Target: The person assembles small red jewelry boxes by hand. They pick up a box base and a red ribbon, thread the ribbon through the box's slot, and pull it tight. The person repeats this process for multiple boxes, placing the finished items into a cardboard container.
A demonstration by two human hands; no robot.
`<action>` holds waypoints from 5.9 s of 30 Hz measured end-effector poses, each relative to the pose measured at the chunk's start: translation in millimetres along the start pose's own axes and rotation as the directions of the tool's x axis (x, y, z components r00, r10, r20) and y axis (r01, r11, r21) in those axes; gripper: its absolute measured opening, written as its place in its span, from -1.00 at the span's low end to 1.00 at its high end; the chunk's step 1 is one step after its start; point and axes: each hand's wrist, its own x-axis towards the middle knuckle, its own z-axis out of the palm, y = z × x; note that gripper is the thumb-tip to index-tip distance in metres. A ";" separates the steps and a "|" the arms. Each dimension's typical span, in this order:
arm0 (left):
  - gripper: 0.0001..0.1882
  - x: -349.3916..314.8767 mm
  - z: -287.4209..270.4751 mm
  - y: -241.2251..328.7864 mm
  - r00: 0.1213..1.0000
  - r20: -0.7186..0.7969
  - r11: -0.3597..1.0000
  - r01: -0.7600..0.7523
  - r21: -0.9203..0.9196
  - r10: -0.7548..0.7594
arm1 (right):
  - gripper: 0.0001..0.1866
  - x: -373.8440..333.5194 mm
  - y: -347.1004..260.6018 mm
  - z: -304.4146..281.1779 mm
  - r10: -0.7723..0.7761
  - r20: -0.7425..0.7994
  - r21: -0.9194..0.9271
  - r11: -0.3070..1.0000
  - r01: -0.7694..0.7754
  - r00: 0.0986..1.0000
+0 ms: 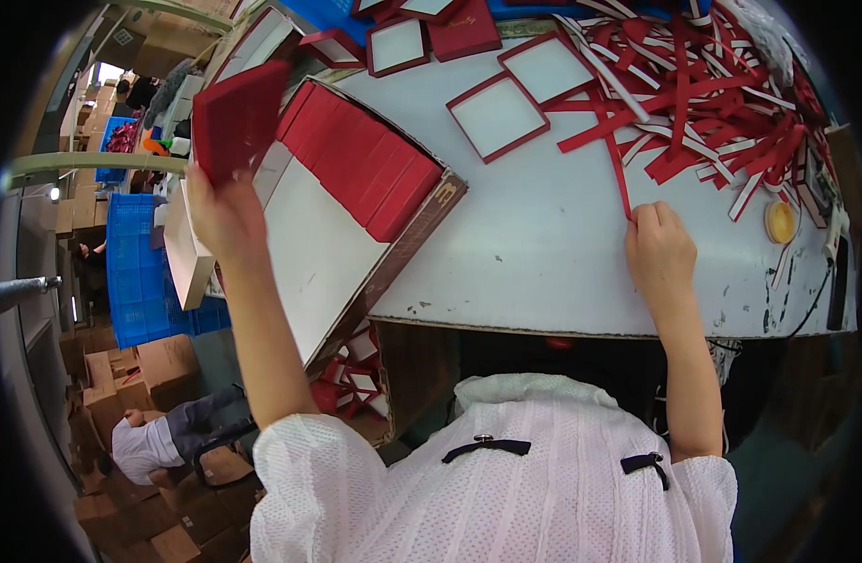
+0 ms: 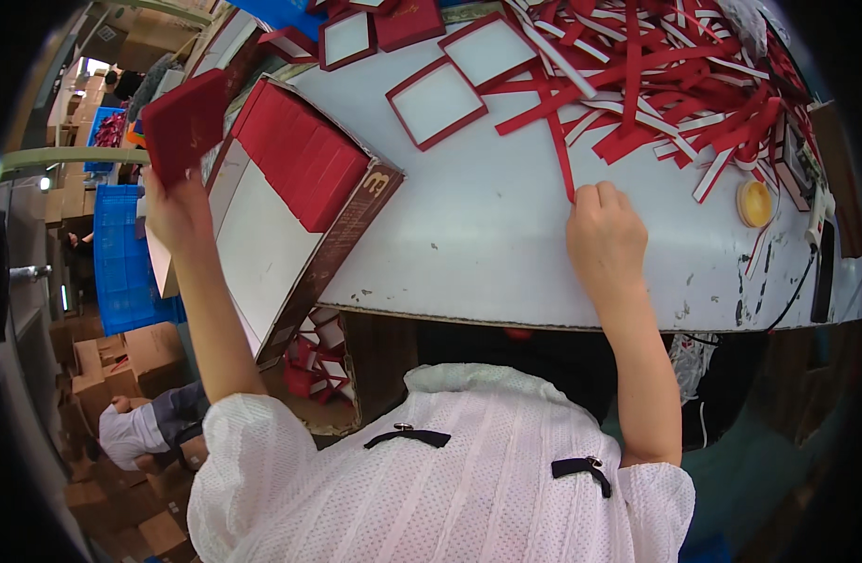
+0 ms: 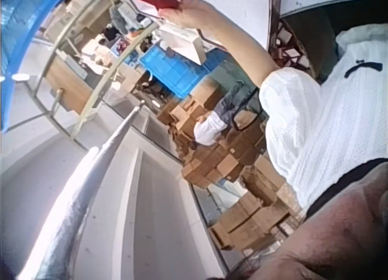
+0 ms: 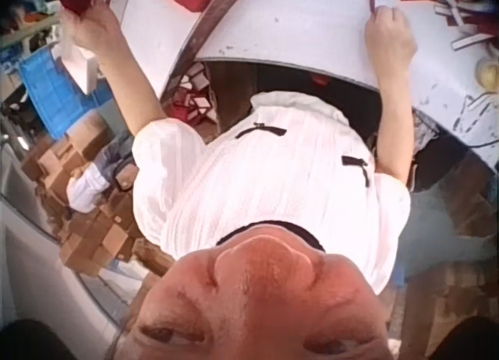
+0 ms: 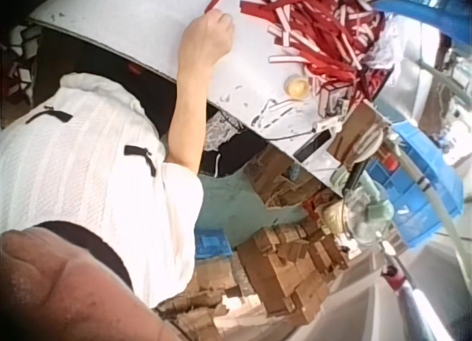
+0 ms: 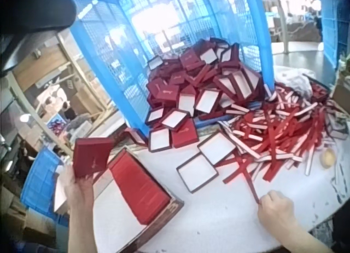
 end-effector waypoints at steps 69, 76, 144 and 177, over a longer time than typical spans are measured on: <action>-0.85 -227.1 115.4 -81.2 0.654 0.341 0.666 0.739 -0.099 -0.675 | -0.74 -227.4 173.7 -70.6 0.806 0.398 0.802 -0.537 0.262 0.438; -0.88 -178.9 77.5 -57.1 0.750 0.292 0.592 0.653 -0.472 -0.594 | -0.61 -329.0 283.7 -48.8 0.954 0.175 0.952 -0.227 -0.206 -0.244; -0.68 -227.6 166.4 -30.5 0.566 0.657 0.640 0.751 -0.161 -0.498 | -0.82 -51.5 -24.2 -115.6 -0.023 0.007 0.785 0.619 0.009 1.000; -0.83 -211.5 154.3 -42.2 0.327 0.657 -0.247 0.741 -0.624 -0.680 | -0.80 -52.7 6.0 -97.2 0.262 0.154 0.875 0.412 -0.254 0.953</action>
